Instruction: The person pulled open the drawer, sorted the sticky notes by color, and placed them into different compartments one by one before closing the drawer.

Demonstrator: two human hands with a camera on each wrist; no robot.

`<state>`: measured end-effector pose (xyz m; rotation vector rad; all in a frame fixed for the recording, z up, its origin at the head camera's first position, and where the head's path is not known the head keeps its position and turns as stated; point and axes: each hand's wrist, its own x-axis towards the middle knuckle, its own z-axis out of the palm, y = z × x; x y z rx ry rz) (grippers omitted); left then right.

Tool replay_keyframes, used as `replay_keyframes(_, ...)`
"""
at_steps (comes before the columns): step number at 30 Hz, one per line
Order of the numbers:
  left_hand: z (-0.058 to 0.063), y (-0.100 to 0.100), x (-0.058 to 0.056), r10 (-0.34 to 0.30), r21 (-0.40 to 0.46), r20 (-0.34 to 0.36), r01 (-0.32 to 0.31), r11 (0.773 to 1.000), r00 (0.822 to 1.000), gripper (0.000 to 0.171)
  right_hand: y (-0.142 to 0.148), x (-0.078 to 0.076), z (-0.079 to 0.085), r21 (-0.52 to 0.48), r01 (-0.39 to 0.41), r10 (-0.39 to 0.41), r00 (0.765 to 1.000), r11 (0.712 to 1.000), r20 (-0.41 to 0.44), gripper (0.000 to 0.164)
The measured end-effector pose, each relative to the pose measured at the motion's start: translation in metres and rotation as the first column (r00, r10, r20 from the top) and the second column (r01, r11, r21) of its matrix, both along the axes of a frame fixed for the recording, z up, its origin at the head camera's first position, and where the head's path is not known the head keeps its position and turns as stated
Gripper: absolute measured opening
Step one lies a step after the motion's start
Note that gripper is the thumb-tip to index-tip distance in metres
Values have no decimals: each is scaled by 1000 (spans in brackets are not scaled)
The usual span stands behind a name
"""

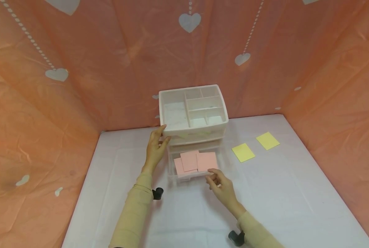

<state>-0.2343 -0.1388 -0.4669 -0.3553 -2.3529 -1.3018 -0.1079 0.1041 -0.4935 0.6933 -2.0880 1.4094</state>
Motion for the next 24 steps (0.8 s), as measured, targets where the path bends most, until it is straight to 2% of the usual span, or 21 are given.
replay_keyframes(5, -1, 0, 0, 1, 8, 15, -1, 1000, 1000, 46, -2, 4, -6, -26, 3, 0, 995, 1000, 97, 28)
replay_keyframes(10, -1, 0, 0, -1, 13, 16, 0, 1000, 1000, 46, -3, 8, -13, 3, 7, -8, 988, 1000, 154, 32)
replay_keyframes(15, 0, 0, 0, -2, 14, 22, 2, 1000, 1000, 46, 0, 6, -18, -32, -43, 49, 980, 999, 194, 42)
replay_keyframes(20, 0, 0, 1, -3, 18, 21, 3, 1000, 1000, 46, 5, 3, -16, -72, -75, 93, 956, 995, 279, 46)
replay_keyframes(24, 0, 0, 0, -8, 14, 18, 8, 1000, 1000, 46, 6, 0, -13, -89, -97, 120, 943, 991, 311, 47)
